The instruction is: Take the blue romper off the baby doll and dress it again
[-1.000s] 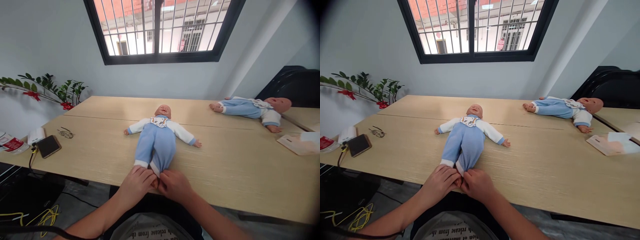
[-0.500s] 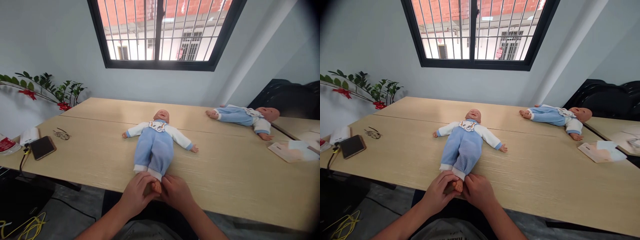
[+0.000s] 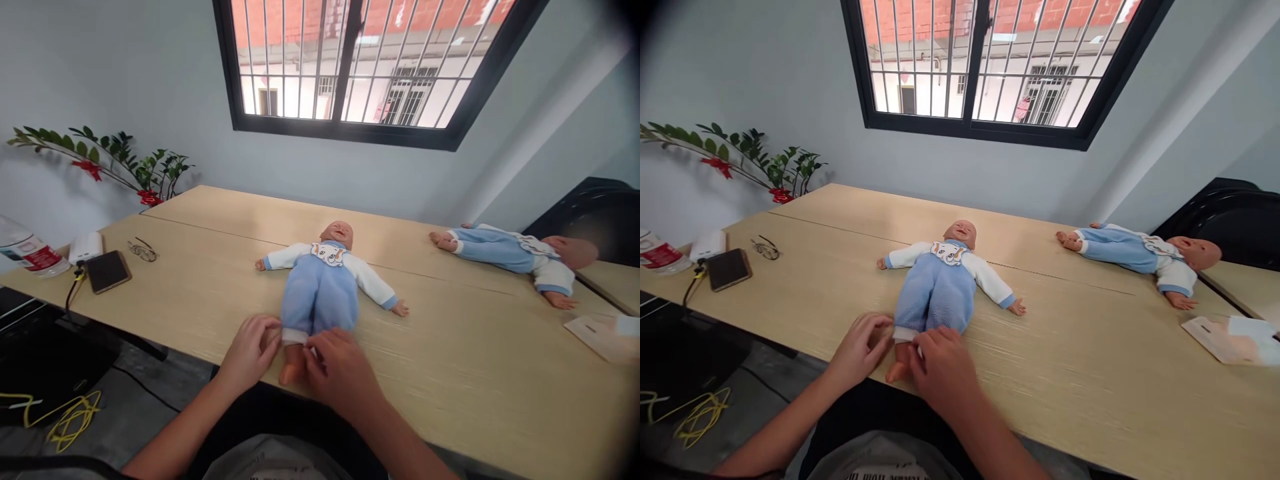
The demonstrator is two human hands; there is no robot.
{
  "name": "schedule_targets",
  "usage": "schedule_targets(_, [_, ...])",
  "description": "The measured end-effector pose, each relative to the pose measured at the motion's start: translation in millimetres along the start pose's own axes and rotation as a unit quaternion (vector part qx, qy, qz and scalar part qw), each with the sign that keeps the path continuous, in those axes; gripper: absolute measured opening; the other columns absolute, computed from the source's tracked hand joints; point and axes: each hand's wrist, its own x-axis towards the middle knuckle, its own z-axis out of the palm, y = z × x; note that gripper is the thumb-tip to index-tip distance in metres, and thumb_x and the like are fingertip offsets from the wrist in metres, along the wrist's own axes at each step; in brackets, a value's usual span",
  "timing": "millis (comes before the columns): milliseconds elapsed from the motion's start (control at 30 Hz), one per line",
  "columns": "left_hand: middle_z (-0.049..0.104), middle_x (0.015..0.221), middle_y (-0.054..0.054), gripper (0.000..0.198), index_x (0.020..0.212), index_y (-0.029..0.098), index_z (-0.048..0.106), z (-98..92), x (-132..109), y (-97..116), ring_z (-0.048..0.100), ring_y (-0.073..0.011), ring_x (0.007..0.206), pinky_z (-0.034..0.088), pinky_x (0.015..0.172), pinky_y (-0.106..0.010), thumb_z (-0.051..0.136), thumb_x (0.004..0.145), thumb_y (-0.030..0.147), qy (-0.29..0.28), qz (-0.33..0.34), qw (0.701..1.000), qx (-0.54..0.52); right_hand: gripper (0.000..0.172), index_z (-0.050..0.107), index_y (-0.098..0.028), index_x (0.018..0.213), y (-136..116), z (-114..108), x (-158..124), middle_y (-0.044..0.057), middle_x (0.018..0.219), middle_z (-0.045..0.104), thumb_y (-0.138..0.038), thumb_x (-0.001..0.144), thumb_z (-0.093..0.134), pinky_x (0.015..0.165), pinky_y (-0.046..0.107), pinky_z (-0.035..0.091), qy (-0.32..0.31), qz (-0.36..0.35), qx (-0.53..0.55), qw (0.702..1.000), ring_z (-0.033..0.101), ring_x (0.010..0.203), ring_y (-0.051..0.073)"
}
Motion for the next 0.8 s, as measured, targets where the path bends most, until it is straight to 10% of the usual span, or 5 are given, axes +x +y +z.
schedule_targets(167, [0.071,0.108,-0.007,0.014,0.111,0.023,0.061,2.3,-1.0,-20.2,0.066,-0.0251,0.101,0.053,0.09,-0.044,0.06,0.099,0.031,-0.078,-0.033,0.995,0.045,0.042,0.063,-0.023,0.115,-31.8,22.7,-17.6,0.005,0.106,0.069,-0.025,0.08,0.086,0.082,0.042,0.051,-0.031,-0.079,-0.085,0.993,0.063,0.091,0.026])
schedule_targets(500, [0.07,0.102,-0.006,0.006,0.101,0.022,0.06,-2.4,-7.0,-12.2,0.064,-0.0214,0.097,0.05,0.088,-0.037,0.055,0.098,0.019,-0.072,0.07,0.994,0.04,0.019,0.061,-0.016,0.12,-19.2,44.9,-24.6,0.009,0.119,0.073,-0.016,0.1,0.06,0.092,0.042,0.053,0.104,-0.094,-0.042,0.989,0.067,0.1,0.024])
schedule_targets(800, [0.066,0.093,-0.009,0.014,0.091,0.02,0.064,4.6,4.2,-3.9,0.061,-0.0282,0.091,0.047,0.085,-0.043,0.058,0.091,0.032,-0.123,-0.034,0.991,0.04,0.024,0.059,-0.016,0.122,-35.0,46.6,-18.5,0.014,0.115,0.071,-0.024,0.099,0.061,0.086,0.042,0.059,0.206,-0.036,0.058,0.976,0.069,0.103,0.026])
